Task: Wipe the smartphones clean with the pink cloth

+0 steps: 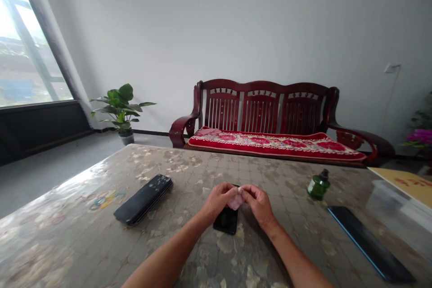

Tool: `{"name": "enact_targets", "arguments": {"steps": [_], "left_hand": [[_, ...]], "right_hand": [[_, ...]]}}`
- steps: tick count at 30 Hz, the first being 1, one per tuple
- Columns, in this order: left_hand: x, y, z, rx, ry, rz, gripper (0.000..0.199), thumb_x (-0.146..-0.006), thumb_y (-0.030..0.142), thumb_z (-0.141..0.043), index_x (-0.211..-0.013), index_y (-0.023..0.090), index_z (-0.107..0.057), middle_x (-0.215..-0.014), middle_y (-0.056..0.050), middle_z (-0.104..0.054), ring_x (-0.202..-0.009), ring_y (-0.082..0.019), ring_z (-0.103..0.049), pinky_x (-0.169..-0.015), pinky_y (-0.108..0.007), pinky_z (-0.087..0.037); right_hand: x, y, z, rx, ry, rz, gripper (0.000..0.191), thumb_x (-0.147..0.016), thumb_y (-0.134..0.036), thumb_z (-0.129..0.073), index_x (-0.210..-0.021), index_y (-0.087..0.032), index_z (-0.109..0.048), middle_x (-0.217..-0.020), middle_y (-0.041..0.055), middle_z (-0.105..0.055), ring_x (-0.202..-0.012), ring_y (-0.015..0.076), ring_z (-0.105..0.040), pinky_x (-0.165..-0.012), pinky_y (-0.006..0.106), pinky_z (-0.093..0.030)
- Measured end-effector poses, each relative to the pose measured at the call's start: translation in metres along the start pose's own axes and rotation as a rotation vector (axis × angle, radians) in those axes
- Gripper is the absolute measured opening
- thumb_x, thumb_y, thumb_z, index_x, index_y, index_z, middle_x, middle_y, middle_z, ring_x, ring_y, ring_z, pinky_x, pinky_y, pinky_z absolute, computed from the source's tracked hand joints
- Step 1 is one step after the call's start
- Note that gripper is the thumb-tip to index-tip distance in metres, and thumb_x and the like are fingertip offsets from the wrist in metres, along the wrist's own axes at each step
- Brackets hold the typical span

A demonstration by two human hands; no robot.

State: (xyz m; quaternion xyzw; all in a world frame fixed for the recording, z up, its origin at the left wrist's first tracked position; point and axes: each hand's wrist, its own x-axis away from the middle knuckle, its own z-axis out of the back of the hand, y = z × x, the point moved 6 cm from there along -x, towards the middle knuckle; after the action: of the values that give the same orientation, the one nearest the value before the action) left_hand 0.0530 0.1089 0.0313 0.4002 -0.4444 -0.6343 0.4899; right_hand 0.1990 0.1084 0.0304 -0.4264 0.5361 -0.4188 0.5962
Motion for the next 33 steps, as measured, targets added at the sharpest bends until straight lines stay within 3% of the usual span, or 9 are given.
{"name": "enact_targets", "arguments": {"steps": [4, 8, 11, 14, 18, 25, 27, 30, 33], "left_hand": [[-0.005, -0.002, 0.008, -0.074, 0.012, 0.031, 0.024, -0.072, 0.039, -0.065, -0.075, 0.015, -0.065, -0.062, 0.002, -0.06, -0.062, -0.015, -0.056, -0.056, -0.023, -0.038], [-0.005, -0.006, 0.015, -0.136, 0.063, 0.079, 0.023, -0.073, 0.036, -0.062, -0.059, 0.018, -0.06, -0.051, 0.003, -0.052, -0.057, -0.014, -0.052, -0.052, -0.023, -0.031], [-0.005, -0.011, 0.011, -0.098, 0.033, 0.148, 0.025, -0.073, 0.04, -0.059, -0.06, 0.018, -0.06, -0.051, 0.003, -0.055, -0.054, -0.015, -0.055, -0.05, -0.022, -0.033], [-0.003, -0.014, 0.007, -0.009, -0.009, 0.209, 0.032, -0.076, 0.047, -0.053, -0.067, 0.017, -0.061, -0.058, 0.0, -0.061, -0.053, -0.014, -0.057, -0.05, -0.022, -0.039], [0.002, -0.008, 0.007, 0.06, -0.051, 0.224, 0.043, -0.079, 0.055, -0.05, -0.073, 0.015, -0.064, -0.067, -0.003, -0.065, -0.057, -0.013, -0.058, -0.056, -0.023, -0.044], [0.025, 0.001, 0.024, -0.03, -0.082, 0.139, 0.038, -0.085, 0.045, -0.048, -0.076, 0.016, -0.071, -0.07, -0.004, -0.067, -0.069, -0.019, -0.062, -0.065, -0.026, -0.045], [0.038, 0.0, 0.033, -0.122, -0.036, 0.086, 0.028, -0.084, 0.033, -0.052, -0.074, 0.018, -0.072, -0.074, -0.004, -0.068, -0.076, -0.02, -0.062, -0.073, -0.028, -0.045], [0.063, 0.007, 0.038, -0.488, 0.016, -0.167, 0.022, -0.085, 0.021, -0.053, -0.093, 0.024, -0.073, -0.097, -0.002, -0.071, -0.096, -0.021, -0.062, -0.088, -0.03, -0.043], [0.082, 0.001, 0.036, -0.603, 0.003, -0.228, 0.024, -0.083, 0.019, -0.061, -0.104, 0.026, -0.071, -0.113, -0.003, -0.067, -0.105, -0.022, -0.061, -0.093, -0.032, -0.044]], "right_hand": [[0.001, -0.002, 0.003, 0.107, 0.052, 0.06, 0.026, -0.082, -0.042, -0.061, -0.087, -0.018, -0.071, -0.078, 0.0039, -0.071, -0.069, 0.0181, -0.061, -0.064, 0.028, -0.048], [0.007, -0.018, 0.003, 0.387, 0.095, 0.288, 0.016, -0.087, -0.031, -0.057, -0.087, -0.021, -0.07, -0.086, 0.0043, -0.07, -0.08, 0.0191, -0.061, -0.068, 0.028, -0.046], [0.017, -0.035, -0.007, 0.55, 0.057, 0.496, 0.017, -0.09, -0.021, -0.051, -0.087, -0.022, -0.067, -0.09, 0.0052, -0.068, -0.089, 0.0196, -0.06, -0.081, 0.032, -0.047], [0.025, -0.046, -0.02, 0.668, -0.018, 0.584, 0.018, -0.092, -0.02, -0.049, -0.099, -0.022, -0.065, -0.097, 0.0069, -0.067, -0.093, 0.0202, -0.059, -0.086, 0.034, -0.046], [0.028, -0.05, -0.028, 0.781, -0.013, 0.595, 0.02, -0.093, -0.033, -0.057, -0.109, -0.023, -0.063, -0.105, 0.0081, -0.066, -0.098, 0.0223, -0.058, -0.089, 0.037, -0.044], [0.026, -0.049, -0.022, 0.804, 0.032, 0.606, 0.015, -0.096, -0.023, -0.053, -0.096, -0.024, -0.068, -0.091, 0.0039, -0.07, -0.087, 0.019, -0.058, -0.081, 0.031, -0.044], [0.027, -0.046, -0.021, 0.848, 0.037, 0.592, 0.017, -0.093, -0.019, -0.054, -0.093, -0.025, -0.069, -0.089, 0.0031, -0.069, -0.085, 0.0187, -0.058, -0.079, 0.031, -0.043], [0.028, -0.037, -0.027, 0.9, -0.025, 0.537, 0.023, -0.091, -0.013, -0.052, -0.093, -0.025, -0.07, -0.086, 0.002, -0.066, -0.082, 0.017, -0.059, -0.074, 0.028, -0.042], [0.03, -0.03, -0.036, 0.934, -0.13, 0.478, 0.024, -0.09, -0.01, -0.052, -0.091, -0.025, -0.069, -0.084, 0.0012, -0.063, -0.08, 0.016, -0.06, -0.07, 0.026, -0.043]]}}
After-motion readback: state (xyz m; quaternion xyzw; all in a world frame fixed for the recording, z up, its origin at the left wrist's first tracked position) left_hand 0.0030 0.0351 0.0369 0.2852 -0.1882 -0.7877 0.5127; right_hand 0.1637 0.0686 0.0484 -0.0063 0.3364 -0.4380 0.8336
